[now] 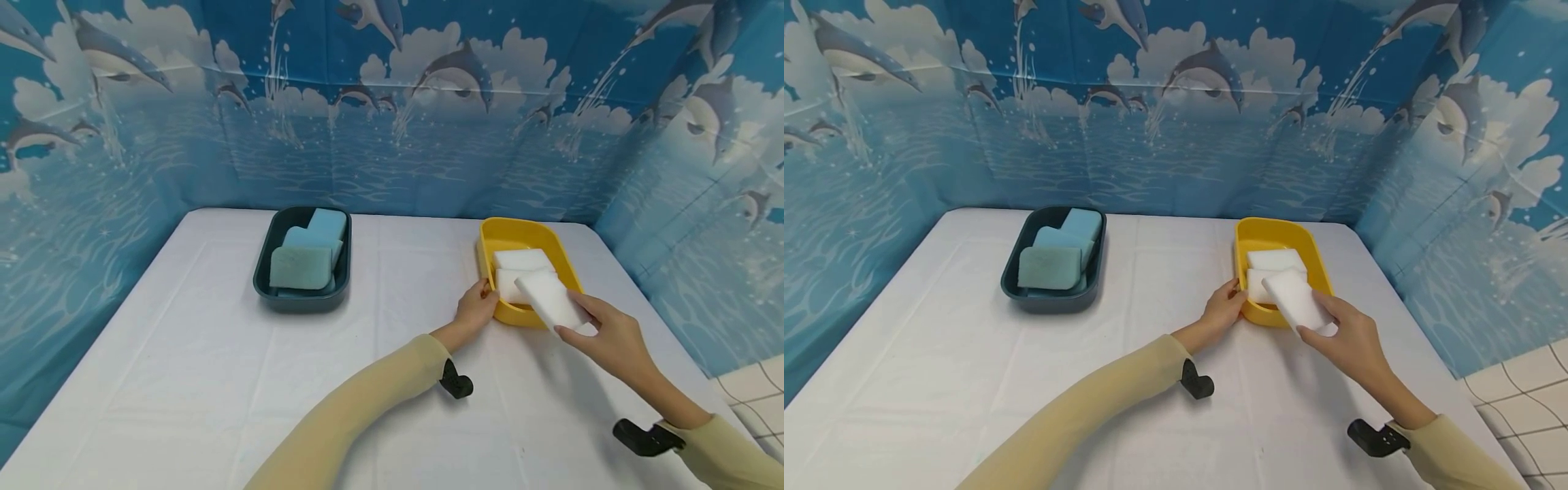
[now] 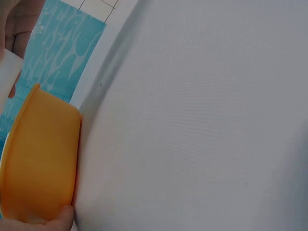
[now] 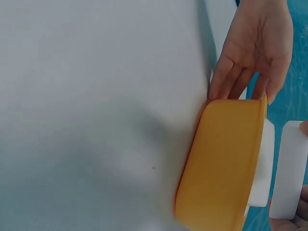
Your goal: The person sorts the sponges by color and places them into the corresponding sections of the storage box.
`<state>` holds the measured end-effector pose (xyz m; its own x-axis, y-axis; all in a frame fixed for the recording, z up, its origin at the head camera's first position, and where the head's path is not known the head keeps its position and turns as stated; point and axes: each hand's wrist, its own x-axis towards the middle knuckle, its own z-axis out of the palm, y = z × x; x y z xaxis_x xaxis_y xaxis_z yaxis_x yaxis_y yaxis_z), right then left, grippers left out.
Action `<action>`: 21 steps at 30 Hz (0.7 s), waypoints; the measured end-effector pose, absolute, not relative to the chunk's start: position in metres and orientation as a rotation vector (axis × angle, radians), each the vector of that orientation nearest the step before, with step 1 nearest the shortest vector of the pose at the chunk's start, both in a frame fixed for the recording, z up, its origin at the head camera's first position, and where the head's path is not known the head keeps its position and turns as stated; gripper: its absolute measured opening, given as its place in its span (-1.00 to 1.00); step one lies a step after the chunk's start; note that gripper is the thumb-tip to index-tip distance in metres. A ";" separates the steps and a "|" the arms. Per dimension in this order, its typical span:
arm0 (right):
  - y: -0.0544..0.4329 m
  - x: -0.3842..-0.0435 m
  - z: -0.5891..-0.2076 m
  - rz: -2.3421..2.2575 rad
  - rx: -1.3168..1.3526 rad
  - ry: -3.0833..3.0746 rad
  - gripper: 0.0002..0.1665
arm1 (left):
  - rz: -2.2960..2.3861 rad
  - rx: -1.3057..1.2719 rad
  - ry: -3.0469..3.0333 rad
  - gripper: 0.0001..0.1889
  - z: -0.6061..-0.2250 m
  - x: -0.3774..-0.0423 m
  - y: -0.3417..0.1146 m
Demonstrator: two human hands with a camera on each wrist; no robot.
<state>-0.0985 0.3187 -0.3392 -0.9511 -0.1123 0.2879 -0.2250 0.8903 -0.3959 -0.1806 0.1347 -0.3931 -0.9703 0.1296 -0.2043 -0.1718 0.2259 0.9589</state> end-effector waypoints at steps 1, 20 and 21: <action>0.318 -0.102 -0.339 0.625 0.248 -2.813 -0.19 | 1.815 -0.041 2.263 -0.61 -0.393 -0.181 0.135; 0.312 -0.165 -0.353 0.628 0.117 -2.887 -0.13 | 1.833 -0.009 2.259 -0.54 -0.393 -0.182 0.133; 0.312 -0.168 -0.354 0.632 0.111 -2.889 -0.12 | 1.834 -0.010 2.258 -0.54 -0.393 -0.182 0.133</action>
<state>-0.1684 0.3123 -0.3536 -0.9806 -0.0340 0.1930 -0.1115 0.9068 -0.4067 -0.1821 0.1334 -0.3933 -0.9731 0.1400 -0.1831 -0.1505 0.2161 0.9647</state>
